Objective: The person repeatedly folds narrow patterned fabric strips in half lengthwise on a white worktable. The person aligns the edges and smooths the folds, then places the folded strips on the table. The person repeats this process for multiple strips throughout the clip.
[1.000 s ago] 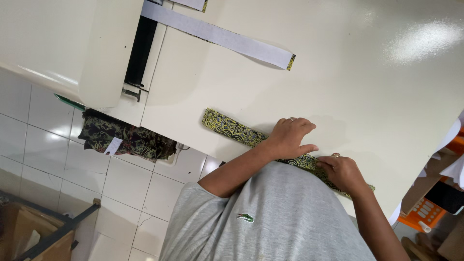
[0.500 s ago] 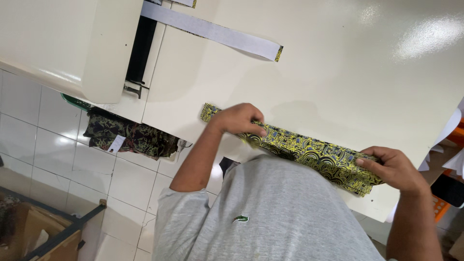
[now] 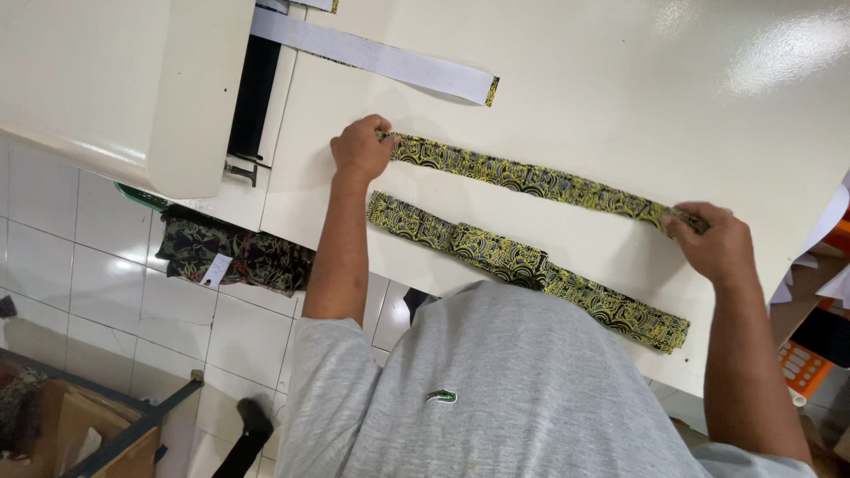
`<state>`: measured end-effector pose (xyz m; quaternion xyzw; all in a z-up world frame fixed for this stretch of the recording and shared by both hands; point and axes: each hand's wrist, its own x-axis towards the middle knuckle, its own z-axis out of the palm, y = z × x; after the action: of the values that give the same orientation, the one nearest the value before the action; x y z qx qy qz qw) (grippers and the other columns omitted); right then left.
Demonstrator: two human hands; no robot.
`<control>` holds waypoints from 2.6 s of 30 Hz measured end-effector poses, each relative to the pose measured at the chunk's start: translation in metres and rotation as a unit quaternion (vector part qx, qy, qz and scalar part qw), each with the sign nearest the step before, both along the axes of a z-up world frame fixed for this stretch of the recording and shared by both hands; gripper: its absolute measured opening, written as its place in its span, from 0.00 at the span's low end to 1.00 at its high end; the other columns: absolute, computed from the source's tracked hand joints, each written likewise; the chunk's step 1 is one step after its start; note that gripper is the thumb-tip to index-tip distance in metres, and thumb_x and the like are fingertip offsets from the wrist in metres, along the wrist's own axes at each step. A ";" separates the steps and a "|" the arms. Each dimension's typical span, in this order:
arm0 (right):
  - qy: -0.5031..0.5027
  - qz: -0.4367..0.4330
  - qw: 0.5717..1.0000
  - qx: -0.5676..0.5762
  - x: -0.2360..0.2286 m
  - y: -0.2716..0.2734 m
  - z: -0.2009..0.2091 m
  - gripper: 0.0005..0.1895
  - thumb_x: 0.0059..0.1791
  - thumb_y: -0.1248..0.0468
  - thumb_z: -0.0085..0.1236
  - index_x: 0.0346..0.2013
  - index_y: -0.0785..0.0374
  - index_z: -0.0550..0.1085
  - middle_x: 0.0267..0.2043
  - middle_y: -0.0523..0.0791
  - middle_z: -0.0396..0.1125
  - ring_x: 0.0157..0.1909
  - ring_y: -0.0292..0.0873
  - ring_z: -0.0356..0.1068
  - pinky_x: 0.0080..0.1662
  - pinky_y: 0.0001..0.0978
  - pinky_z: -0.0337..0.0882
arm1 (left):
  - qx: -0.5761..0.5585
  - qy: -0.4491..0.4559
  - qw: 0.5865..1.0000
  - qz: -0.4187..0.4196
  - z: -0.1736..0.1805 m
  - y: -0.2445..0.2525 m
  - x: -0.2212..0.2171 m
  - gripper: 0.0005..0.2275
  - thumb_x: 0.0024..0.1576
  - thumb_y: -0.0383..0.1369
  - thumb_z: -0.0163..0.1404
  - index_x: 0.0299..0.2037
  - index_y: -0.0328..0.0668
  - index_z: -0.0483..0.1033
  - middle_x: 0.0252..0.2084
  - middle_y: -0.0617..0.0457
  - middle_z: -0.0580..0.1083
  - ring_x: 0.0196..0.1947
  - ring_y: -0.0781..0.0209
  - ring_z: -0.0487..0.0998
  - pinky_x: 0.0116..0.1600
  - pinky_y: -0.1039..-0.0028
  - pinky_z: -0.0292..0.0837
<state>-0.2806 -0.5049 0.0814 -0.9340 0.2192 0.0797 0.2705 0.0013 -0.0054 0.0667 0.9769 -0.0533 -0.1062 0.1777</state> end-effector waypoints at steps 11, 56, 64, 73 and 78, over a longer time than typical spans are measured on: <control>0.269 0.023 0.962 -0.041 -0.068 0.079 0.033 0.25 0.46 0.36 0.62 0.35 0.54 0.83 0.32 0.44 0.78 0.35 0.45 0.78 0.39 0.39 0.76 | -0.102 0.082 0.978 -0.164 0.014 -0.062 -0.134 0.22 0.49 0.51 0.63 0.49 0.51 0.80 0.47 0.51 0.75 0.48 0.50 0.77 0.54 0.55 0.70; 0.304 -0.003 0.953 -0.020 -0.094 0.094 0.010 0.28 0.41 0.34 0.65 0.26 0.56 0.80 0.24 0.40 0.75 0.28 0.40 0.75 0.31 0.35 0.71 | -0.502 0.286 0.797 0.178 -0.044 0.084 -0.131 0.09 0.55 0.21 0.44 0.25 0.46 0.71 0.44 0.48 0.81 0.48 0.62 0.79 0.52 0.67 0.76; 0.328 -0.001 0.944 -0.024 -0.091 0.096 0.012 0.28 0.43 0.33 0.64 0.27 0.56 0.80 0.25 0.40 0.76 0.28 0.39 0.75 0.31 0.35 0.71 | -0.575 0.287 0.750 0.156 -0.037 0.081 -0.124 0.04 0.55 0.24 0.51 0.30 0.40 0.69 0.43 0.46 0.79 0.43 0.62 0.77 0.51 0.71 0.78; 0.302 -0.016 0.953 0.027 -0.094 0.087 0.009 0.26 0.43 0.38 0.67 0.29 0.59 0.82 0.27 0.42 0.76 0.30 0.39 0.75 0.33 0.35 0.71 | -0.250 0.079 0.955 0.140 -0.013 0.055 -0.111 0.08 0.54 0.26 0.60 0.40 0.38 0.76 0.38 0.53 0.78 0.35 0.65 0.78 0.40 0.74 0.75; 0.022 -0.230 0.968 0.103 -0.128 0.006 -0.007 0.13 0.58 0.58 0.67 0.41 0.66 0.79 0.34 0.45 0.74 0.35 0.36 0.72 0.37 0.28 0.70 | -0.221 -0.075 0.971 0.046 -0.009 0.032 -0.115 0.10 0.55 0.30 0.64 0.41 0.36 0.78 0.38 0.48 0.78 0.39 0.56 0.78 0.44 0.66 0.75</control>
<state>-0.4086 -0.4992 0.0740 -0.8237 0.4246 0.0583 0.3712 -0.1135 0.0264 0.0577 0.9201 -0.0433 -0.0096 0.3891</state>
